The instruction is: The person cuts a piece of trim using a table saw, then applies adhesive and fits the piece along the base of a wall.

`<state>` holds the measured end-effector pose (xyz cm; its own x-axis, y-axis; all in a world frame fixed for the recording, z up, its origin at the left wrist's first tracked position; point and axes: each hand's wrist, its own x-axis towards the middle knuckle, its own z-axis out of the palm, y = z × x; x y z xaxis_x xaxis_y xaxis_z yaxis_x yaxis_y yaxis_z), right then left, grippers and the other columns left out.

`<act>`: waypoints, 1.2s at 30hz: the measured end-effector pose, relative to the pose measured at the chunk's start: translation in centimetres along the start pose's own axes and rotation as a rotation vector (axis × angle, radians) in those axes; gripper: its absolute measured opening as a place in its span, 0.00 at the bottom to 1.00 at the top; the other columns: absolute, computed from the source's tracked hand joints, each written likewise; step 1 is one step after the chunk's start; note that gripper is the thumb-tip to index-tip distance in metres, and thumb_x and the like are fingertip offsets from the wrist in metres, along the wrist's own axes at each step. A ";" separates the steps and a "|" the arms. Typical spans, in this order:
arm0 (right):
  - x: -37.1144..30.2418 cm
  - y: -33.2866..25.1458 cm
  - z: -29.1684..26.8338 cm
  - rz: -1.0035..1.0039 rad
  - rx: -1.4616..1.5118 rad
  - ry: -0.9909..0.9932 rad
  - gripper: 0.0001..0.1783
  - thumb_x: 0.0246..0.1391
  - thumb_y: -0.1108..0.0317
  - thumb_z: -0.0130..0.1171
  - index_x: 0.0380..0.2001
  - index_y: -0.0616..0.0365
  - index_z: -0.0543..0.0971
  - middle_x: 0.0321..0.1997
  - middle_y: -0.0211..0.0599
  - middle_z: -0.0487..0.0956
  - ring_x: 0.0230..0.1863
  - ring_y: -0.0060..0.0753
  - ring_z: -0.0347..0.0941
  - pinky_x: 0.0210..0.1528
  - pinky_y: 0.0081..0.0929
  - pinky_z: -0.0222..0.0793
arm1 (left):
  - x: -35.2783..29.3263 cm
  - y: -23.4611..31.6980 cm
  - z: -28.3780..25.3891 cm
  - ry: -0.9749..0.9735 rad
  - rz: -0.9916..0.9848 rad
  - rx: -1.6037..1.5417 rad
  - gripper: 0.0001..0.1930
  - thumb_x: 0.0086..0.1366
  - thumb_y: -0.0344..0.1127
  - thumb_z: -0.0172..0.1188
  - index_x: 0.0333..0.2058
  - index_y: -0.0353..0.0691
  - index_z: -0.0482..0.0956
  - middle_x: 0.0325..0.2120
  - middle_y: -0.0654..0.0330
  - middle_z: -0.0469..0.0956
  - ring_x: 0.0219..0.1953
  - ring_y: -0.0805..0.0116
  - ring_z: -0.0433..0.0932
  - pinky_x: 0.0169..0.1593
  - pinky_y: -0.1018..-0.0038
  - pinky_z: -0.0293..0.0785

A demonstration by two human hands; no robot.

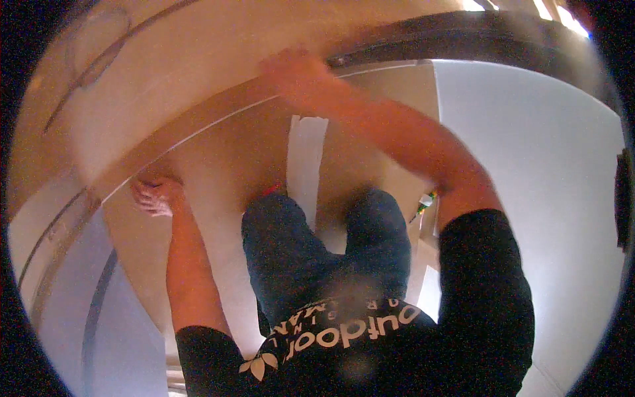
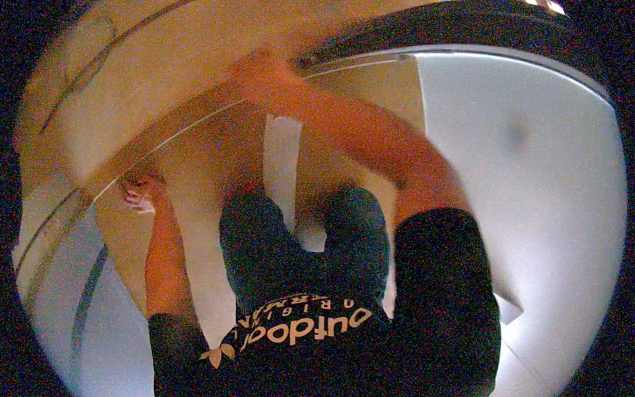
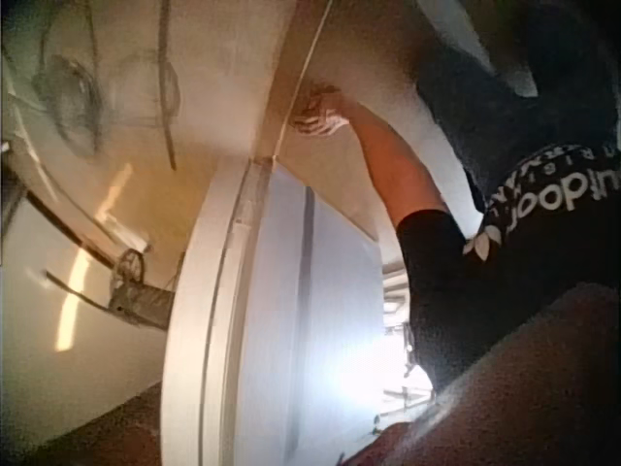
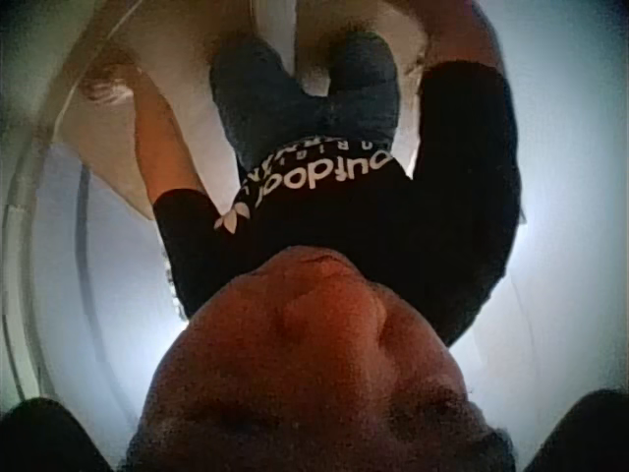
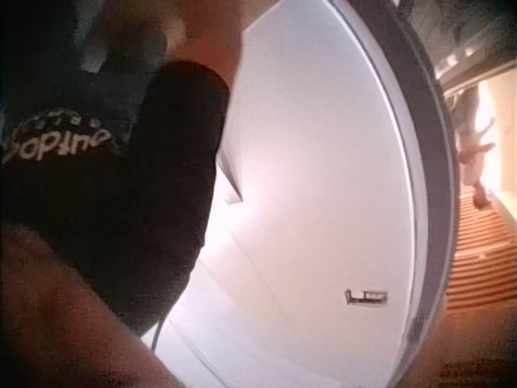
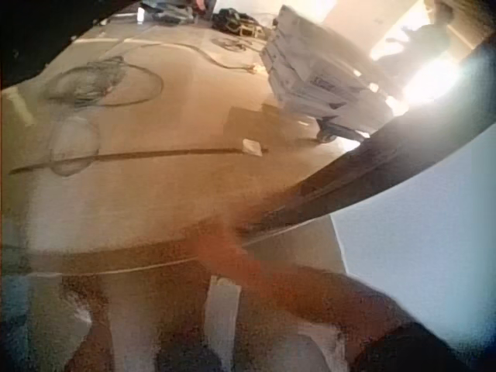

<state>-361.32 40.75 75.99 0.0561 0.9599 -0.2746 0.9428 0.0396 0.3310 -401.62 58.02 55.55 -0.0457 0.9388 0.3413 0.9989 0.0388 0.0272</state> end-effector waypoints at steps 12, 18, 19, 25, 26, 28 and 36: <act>-9.7 6.8 2.4 0.162 0.205 -0.148 0.31 0.53 0.66 0.64 0.61 0.60 0.73 0.64 0.51 0.74 0.68 0.54 0.68 0.70 0.47 0.65 | -1.1 2.4 -1.9 -0.322 -0.195 -0.457 0.25 0.70 0.42 0.54 0.65 0.46 0.70 0.65 0.53 0.71 0.68 0.51 0.67 0.66 0.51 0.65; -8.8 2.9 10.7 0.157 0.369 -0.104 0.34 0.59 0.70 0.57 0.69 0.61 0.64 0.70 0.53 0.67 0.70 0.57 0.65 0.71 0.46 0.65 | 4.8 6.6 -5.0 -0.321 0.747 -0.221 0.29 0.55 0.30 0.65 0.59 0.47 0.77 0.56 0.49 0.78 0.60 0.47 0.73 0.66 0.50 0.66; -8.3 1.5 10.8 0.147 0.393 -0.102 0.35 0.60 0.71 0.56 0.70 0.61 0.62 0.71 0.53 0.66 0.70 0.57 0.65 0.71 0.46 0.64 | 6.5 5.5 -5.9 -0.288 0.970 -0.400 0.30 0.55 0.30 0.66 0.59 0.47 0.77 0.58 0.50 0.77 0.65 0.48 0.69 0.69 0.51 0.62; -10.4 4.1 16.5 0.050 0.257 -0.126 0.36 0.60 0.73 0.54 0.71 0.65 0.60 0.70 0.56 0.66 0.70 0.57 0.64 0.70 0.45 0.65 | 8.5 10.3 -8.6 -0.649 1.027 -0.045 0.45 0.49 0.50 0.79 0.64 0.46 0.70 0.64 0.54 0.70 0.69 0.49 0.65 0.72 0.53 0.59; -10.6 3.7 17.0 -0.018 0.182 -0.109 0.37 0.59 0.73 0.55 0.71 0.66 0.59 0.70 0.55 0.66 0.69 0.56 0.65 0.70 0.45 0.65 | 8.2 9.5 -8.2 -0.607 1.028 -0.033 0.41 0.45 0.51 0.81 0.58 0.46 0.76 0.60 0.56 0.74 0.67 0.50 0.67 0.70 0.54 0.62; -11.0 2.6 16.2 -0.031 0.135 -0.151 0.38 0.58 0.73 0.56 0.71 0.67 0.59 0.68 0.54 0.67 0.68 0.56 0.66 0.70 0.44 0.65 | 6.9 8.6 -7.4 -0.620 1.020 -0.060 0.41 0.44 0.50 0.82 0.57 0.45 0.77 0.60 0.56 0.74 0.66 0.51 0.68 0.69 0.54 0.64; -11.9 1.4 13.7 -0.043 0.145 -0.250 0.41 0.58 0.72 0.57 0.73 0.65 0.56 0.69 0.55 0.67 0.68 0.55 0.66 0.71 0.43 0.64 | 6.7 8.8 -5.8 -0.751 1.171 -0.012 0.43 0.50 0.58 0.78 0.58 0.39 0.72 0.57 0.48 0.73 0.63 0.43 0.70 0.67 0.51 0.70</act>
<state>-356.20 25.57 67.32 0.0776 0.8591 -0.5058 0.9822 0.0211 0.1865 -393.19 62.66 63.53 0.8294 0.3798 -0.4097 0.4505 -0.8884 0.0886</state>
